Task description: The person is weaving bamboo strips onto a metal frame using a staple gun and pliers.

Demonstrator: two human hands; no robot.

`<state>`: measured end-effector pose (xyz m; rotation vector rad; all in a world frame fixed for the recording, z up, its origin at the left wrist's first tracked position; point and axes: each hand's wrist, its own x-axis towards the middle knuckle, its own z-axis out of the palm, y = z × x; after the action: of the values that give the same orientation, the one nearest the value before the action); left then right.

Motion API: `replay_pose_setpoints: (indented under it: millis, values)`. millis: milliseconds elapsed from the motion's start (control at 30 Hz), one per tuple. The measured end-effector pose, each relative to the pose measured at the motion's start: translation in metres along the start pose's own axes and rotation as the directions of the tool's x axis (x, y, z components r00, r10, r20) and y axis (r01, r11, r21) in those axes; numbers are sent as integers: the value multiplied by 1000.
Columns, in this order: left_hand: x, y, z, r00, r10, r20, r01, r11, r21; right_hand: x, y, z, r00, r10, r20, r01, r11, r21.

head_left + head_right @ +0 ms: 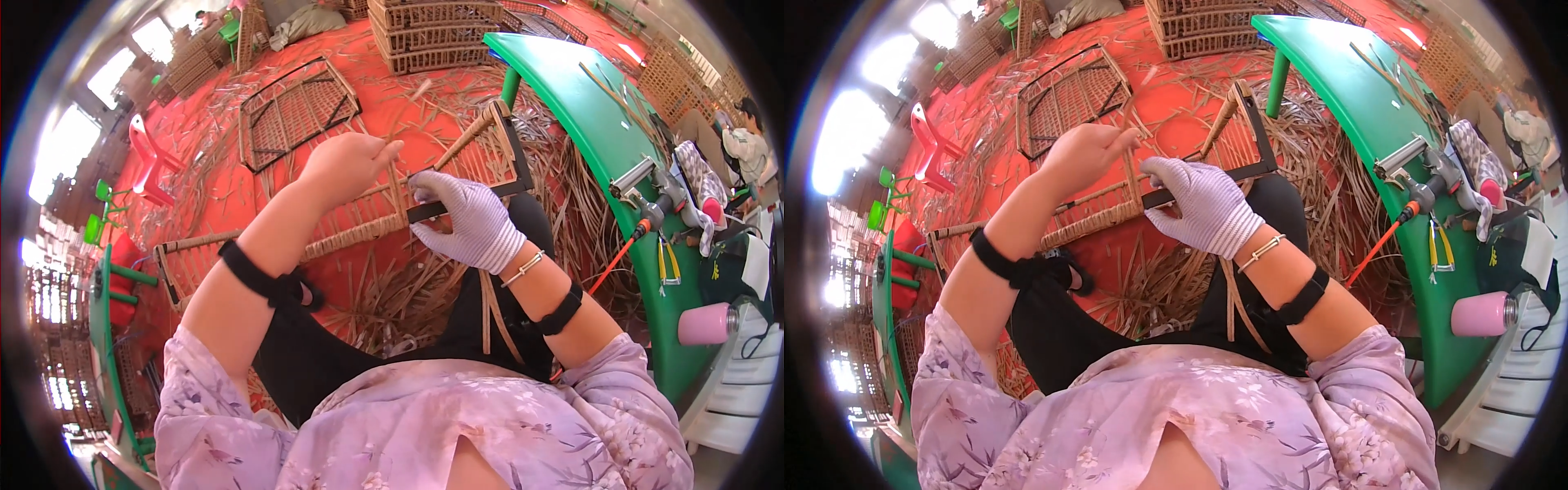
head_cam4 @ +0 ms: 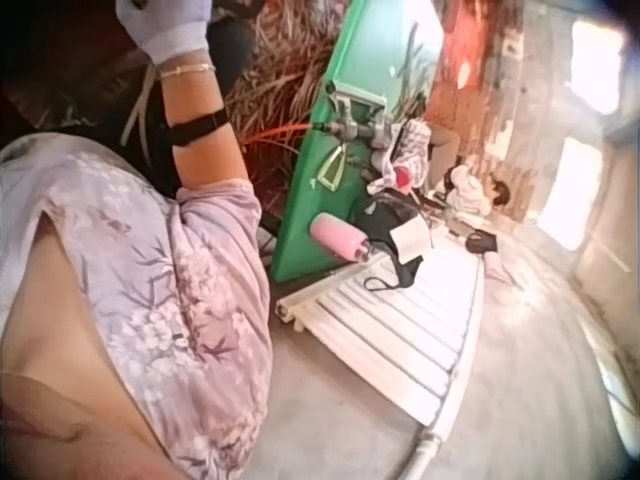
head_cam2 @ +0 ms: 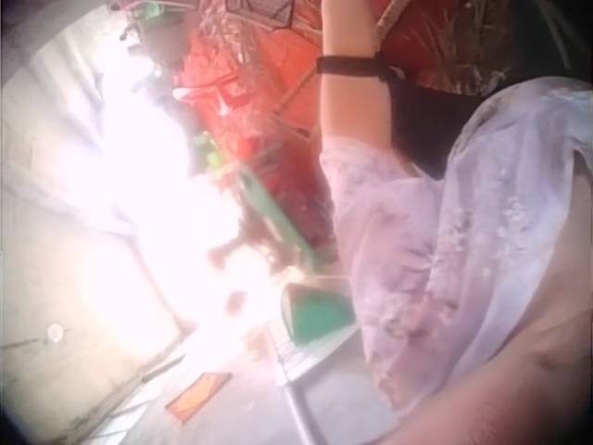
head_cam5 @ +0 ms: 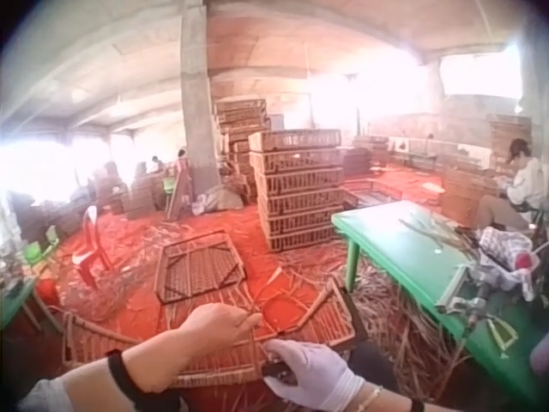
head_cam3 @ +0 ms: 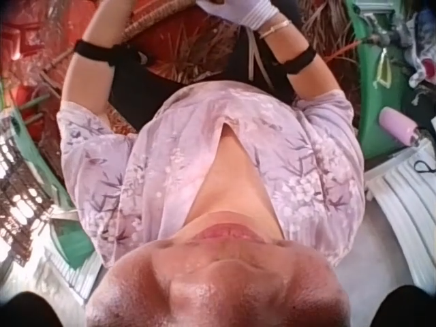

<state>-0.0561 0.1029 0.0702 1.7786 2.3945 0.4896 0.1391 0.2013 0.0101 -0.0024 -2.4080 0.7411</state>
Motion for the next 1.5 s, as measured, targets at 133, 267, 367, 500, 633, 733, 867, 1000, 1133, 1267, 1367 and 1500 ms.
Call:
replay_pose_setpoints:
  millis: [133,267,367,500,633,733,867,1000,1133,1267,1367,1500]
  values:
    - [12,-6,25,978,-38,207,14,993,118,0,-1,-2,998,-67,-10,67,998,-13]
    - [13,-7,49,943,-72,324,39,993,108,2,-3,-3,989,-142,-46,139,988,-70]
    - [16,-13,59,921,-12,389,-55,985,163,-6,-12,-1,987,-126,-101,122,991,-50]
    - [20,-12,61,904,-2,427,-60,989,133,-37,-40,8,977,147,-152,-129,984,125]
    - [20,-9,68,906,48,420,-112,985,130,-46,-30,22,896,443,-17,-401,826,396]
    - [26,-11,71,868,2,497,-86,985,147,-46,-17,36,845,529,81,-462,646,607]
    - [22,-9,71,889,35,457,-80,994,80,-40,-17,41,707,591,389,-538,91,838]
    - [31,-24,82,840,-13,543,19,1000,-5,-30,-9,45,745,483,460,-523,-4,852]
    - [28,-37,90,867,38,496,-18,999,-44,-24,-9,43,723,519,456,-601,149,785]
    - [27,-32,89,877,46,479,26,989,-144,-25,-5,58,745,584,323,-517,200,832]
    - [27,-32,88,886,82,456,-11,988,-157,-28,-3,65,775,591,225,-490,336,805]
    - [21,-30,84,903,108,416,-26,980,-198,-26,-10,67,735,654,178,-496,341,799]
